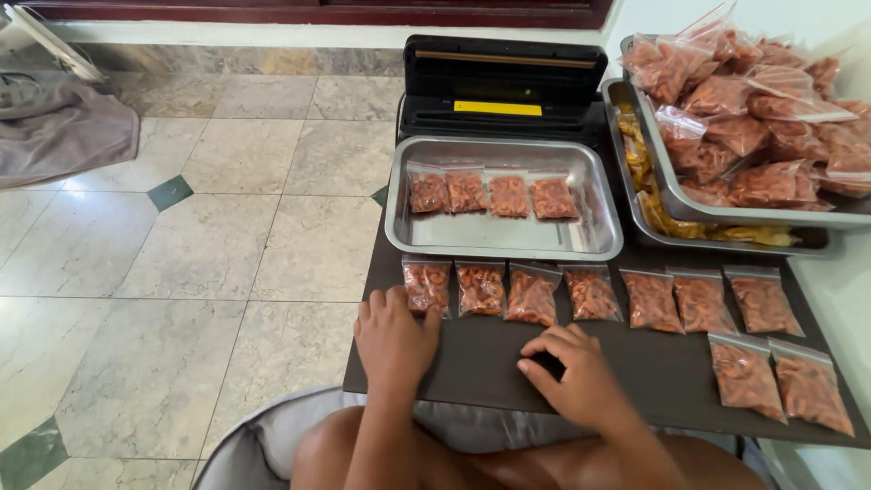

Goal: Sealing small plastic bags of snacks and arranging them in a metal tray.

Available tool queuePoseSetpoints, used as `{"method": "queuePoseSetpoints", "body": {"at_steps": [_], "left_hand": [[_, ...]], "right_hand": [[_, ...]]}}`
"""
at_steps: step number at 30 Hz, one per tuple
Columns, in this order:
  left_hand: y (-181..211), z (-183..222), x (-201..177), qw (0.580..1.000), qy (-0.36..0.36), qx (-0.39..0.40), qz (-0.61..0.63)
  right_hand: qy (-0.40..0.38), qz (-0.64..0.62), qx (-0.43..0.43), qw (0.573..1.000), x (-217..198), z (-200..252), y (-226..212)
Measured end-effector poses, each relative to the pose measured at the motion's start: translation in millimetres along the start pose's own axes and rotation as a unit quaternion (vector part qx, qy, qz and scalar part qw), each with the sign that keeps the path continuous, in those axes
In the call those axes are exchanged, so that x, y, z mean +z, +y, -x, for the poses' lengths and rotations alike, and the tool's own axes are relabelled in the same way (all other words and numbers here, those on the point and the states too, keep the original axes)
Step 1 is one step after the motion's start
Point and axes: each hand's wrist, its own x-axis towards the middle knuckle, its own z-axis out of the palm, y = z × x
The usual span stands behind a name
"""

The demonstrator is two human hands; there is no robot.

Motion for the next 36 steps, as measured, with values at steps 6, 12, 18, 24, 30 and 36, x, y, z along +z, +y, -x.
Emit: {"method": "queuePoseSetpoints", "body": {"at_steps": [6, 12, 18, 24, 30, 36], "left_hand": [[2.7, 11.2, -20.6, 0.997, 0.028, 0.058, 0.034], [12.5, 13.4, -26.2, 0.999, 0.008, 0.049, -0.018], [-7.2, 15.7, -18.7, 0.998, 0.024, -0.004, -0.053], [11.5, 21.2, -45.3, 0.99, -0.136, -0.012, 0.046], [-15.8, 18.3, -27.1, 0.988, -0.15, 0.033, 0.033], [-7.7, 26.0, -33.8, 0.985, -0.146, 0.075, 0.06]], "right_hand": [[0.053, -0.024, -0.078, 0.995, -2.6, 13.8, -0.9], [0.035, -0.077, -0.113, 0.99, -8.2, 19.0, -0.7], [0.036, -0.096, -0.138, 0.985, -12.3, 18.1, -2.7], [0.011, -0.091, -0.136, 0.987, -15.1, 17.3, -2.0], [-0.029, -0.08, -0.124, 0.989, -16.7, 17.2, 0.8], [-0.043, -0.086, -0.104, 0.99, -16.1, 17.4, -0.5]]}}
